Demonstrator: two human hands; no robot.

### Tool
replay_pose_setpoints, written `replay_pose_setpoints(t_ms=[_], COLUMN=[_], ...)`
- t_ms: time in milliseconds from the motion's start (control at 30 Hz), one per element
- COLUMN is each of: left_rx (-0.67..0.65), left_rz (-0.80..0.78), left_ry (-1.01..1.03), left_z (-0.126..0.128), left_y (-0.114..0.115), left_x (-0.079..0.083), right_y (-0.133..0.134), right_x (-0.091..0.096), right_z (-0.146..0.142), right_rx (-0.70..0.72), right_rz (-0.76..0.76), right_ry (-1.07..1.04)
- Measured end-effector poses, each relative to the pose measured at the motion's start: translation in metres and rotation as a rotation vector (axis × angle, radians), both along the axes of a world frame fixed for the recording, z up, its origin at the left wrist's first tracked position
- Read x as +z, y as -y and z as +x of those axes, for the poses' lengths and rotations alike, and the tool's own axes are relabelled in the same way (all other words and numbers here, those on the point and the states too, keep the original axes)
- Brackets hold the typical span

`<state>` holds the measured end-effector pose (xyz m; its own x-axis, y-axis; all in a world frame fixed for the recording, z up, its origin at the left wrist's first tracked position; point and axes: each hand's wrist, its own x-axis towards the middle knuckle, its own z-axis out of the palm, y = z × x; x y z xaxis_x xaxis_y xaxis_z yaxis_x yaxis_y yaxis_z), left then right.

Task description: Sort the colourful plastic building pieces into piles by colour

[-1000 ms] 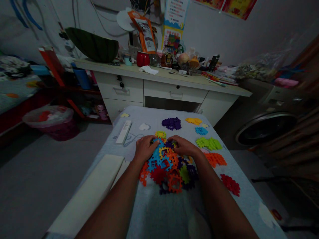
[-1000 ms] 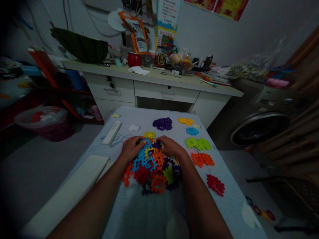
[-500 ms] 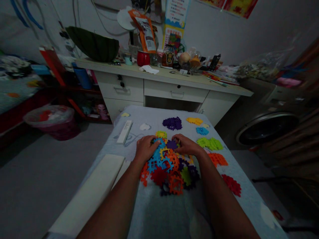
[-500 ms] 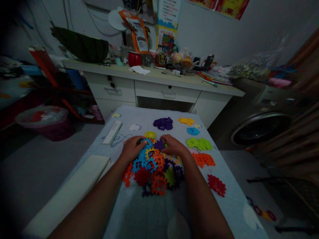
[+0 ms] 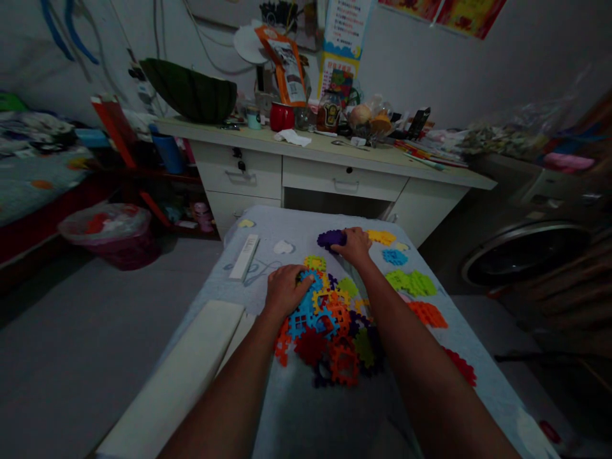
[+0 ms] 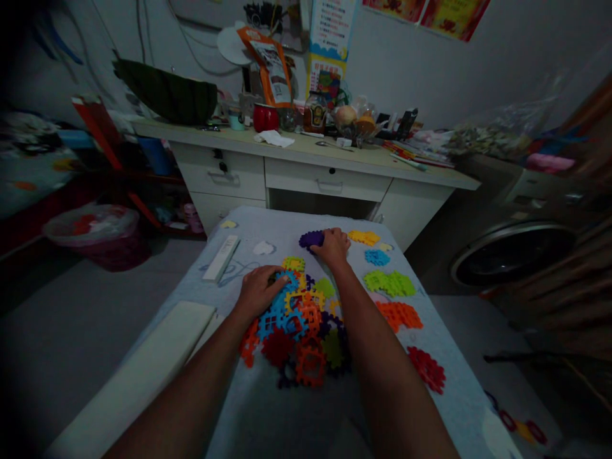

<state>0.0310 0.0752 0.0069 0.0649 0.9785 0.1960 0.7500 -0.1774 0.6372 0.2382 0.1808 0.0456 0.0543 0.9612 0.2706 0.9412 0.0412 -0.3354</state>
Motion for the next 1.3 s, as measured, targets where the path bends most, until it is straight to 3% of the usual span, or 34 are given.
replay_pose_setpoints(t_ms=[233,433,633,767,1000,1133,1300], left_rx=[-0.003,-0.004,0.003,-0.001,-0.116,-0.135,-0.145], left_rz=[0.003,0.007,-0.014,0.009,-0.025,-0.04,-0.027], left_ry=[-0.005,-0.004,0.001,0.006,-0.041,-0.049,-0.041], left_z=[0.0,-0.001,0.0,-0.001,-0.001,-0.001,-0.001], left_y=[0.001,0.0,0.001,0.0,-0.002,-0.002,-0.004], left_x=[0.0,0.0,0.001,-0.003,-0.006,-0.004,-0.006], right_y=[-0.03,-0.029,0.004,0.041,0.093,0.103,0.102], right_x=[-0.003,-0.006,0.004,0.006,-0.007,-0.011,-0.01], right_z=[-0.012,-0.014,0.001,0.027,0.051,0.049,0.052], right_rx=[-0.111,-0.104,0.014,0.232,0.435,0.421,0.312], right_rz=[-0.035,-0.067,-0.039,-0.186,-0.383,-0.386,-0.299], right_ry=[0.005,0.007,-0.035,-0.056,-0.022,-0.045,-0.219])
